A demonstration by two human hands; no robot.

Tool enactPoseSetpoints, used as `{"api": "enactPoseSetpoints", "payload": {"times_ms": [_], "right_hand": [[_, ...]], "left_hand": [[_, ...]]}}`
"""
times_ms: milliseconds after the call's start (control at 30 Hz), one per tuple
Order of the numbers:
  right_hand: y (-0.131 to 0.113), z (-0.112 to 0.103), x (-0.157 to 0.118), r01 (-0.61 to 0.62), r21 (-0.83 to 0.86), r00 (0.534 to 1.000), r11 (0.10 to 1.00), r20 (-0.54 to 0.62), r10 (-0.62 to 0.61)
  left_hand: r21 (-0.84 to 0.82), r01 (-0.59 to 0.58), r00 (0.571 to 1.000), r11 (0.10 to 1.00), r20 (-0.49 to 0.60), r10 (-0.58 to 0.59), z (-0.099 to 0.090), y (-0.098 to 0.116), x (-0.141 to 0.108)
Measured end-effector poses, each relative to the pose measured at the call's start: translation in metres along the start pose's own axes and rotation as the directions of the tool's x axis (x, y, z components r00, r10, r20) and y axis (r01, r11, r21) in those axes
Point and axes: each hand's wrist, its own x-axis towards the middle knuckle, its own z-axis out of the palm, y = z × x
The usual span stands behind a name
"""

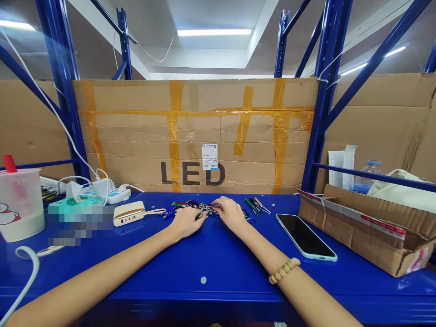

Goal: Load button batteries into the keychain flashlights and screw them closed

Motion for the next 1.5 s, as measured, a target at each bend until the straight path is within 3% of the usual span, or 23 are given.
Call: {"api": "enactPoseSetpoints", "payload": {"times_ms": [267,700,1067,1167,1333,1500], "right_hand": [[-0.019,0.006,-0.003,0.048,0.225,0.998,0.973,-0.053,-0.037],[-0.022,0.004,-0.004,0.191,0.238,0.976,0.952,-0.153,-0.158],[-0.016,0.006,-0.002,0.178,0.202,0.975,0.963,-0.167,-0.145],[-0.012,0.009,0.001,0.182,0.238,0.970,0.954,-0.203,-0.134],[-0.007,0.011,0.006,0.087,0.287,0.972,0.954,-0.233,-0.019],[-0.008,0.009,0.006,0.088,0.331,0.969,0.940,-0.245,-0.004]], "left_hand": [[-0.032,-0.028,0.996,0.999,0.078,0.030,0.006,-0.002,0.007],[-0.027,-0.087,0.990,0.996,0.106,0.089,0.007,-0.001,0.010],[-0.078,-0.123,0.987,0.989,0.091,0.130,0.009,-0.004,0.008],[-0.078,-0.115,0.988,0.990,0.091,0.122,0.009,-0.004,0.008],[-0.104,-0.077,0.994,0.992,0.071,0.085,0.008,-0.005,0.007],[-0.132,0.036,0.999,0.991,0.001,-0.036,0.007,-0.006,0.004]]}}
